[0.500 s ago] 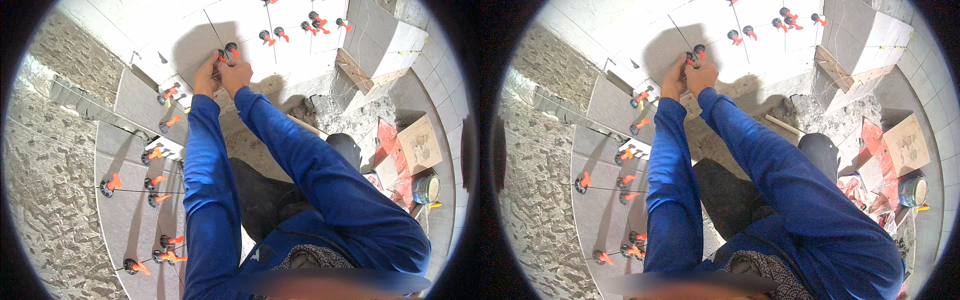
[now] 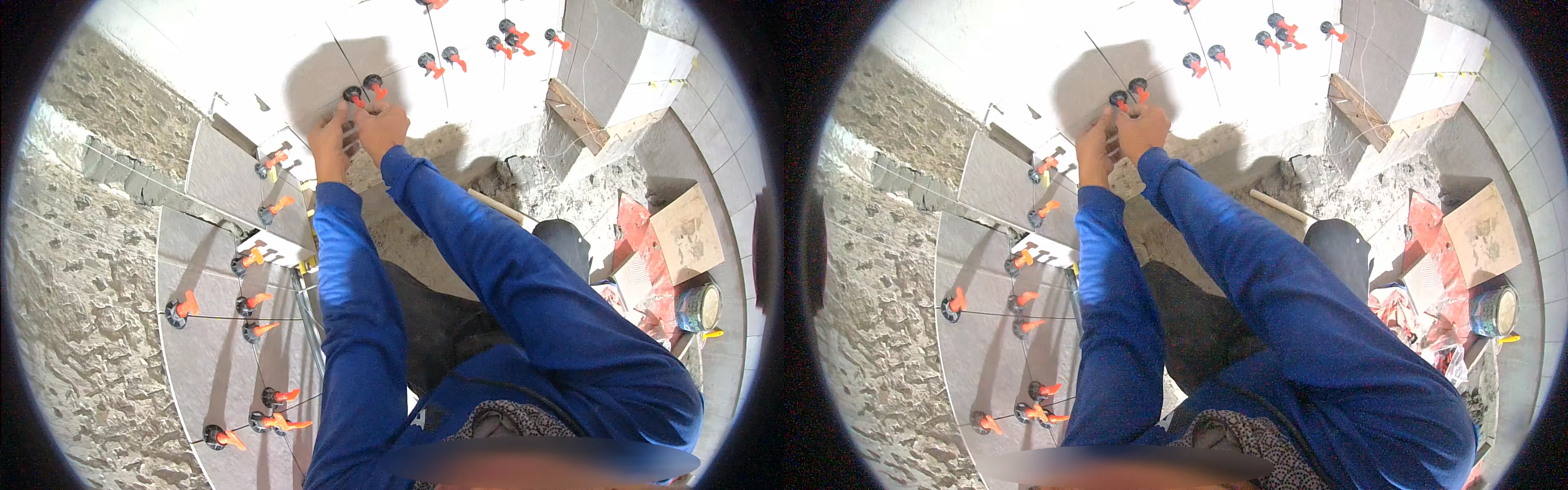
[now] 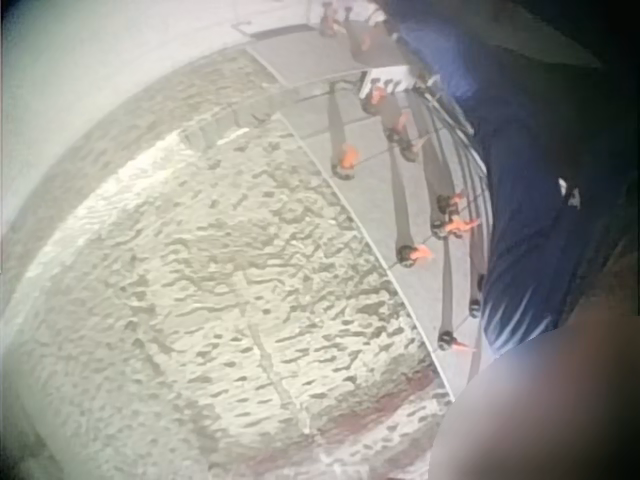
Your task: The person installs wall tiles by placing red tile leveling clips between adjacent tiles and tightening them with a small tool. The person then uses a hammer to tap the tiles into position.
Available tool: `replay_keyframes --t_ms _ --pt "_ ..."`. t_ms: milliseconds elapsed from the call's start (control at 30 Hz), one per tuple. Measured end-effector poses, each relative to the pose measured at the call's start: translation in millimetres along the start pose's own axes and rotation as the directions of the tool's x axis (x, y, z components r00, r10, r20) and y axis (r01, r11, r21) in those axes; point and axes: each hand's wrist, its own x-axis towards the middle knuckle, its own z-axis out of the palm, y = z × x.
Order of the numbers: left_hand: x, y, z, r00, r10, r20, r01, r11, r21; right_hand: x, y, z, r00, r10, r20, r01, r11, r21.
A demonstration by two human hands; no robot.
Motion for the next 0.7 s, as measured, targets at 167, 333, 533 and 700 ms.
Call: replay_keyframes --t_ms 167,333,533,700 --pt "5 -15 -4 0.973 -0.182 0.143 0.202 0.97 -0.132 -1 0 0 0.999 0.034 0.03 -0.036 0.995 0.09" --pt "32 -17 7 0.901 -0.22 0.375 0.315 0.925 -0.212 2 1 0 0.99 0.084 0.114 -0.099 0.986 0.135" --pt "54 -20 18 0.937 -0.155 0.312 0.267 0.894 -0.36 -1 -5 0 0.998 0.031 0.05 -0.036 0.995 0.09" --pt "36 -6 19 0.908 0.419 -0.02 -0.389 0.857 0.338 -1 -13 -6 1.0 0.018 0.016 -0.019 1.0 0.01"
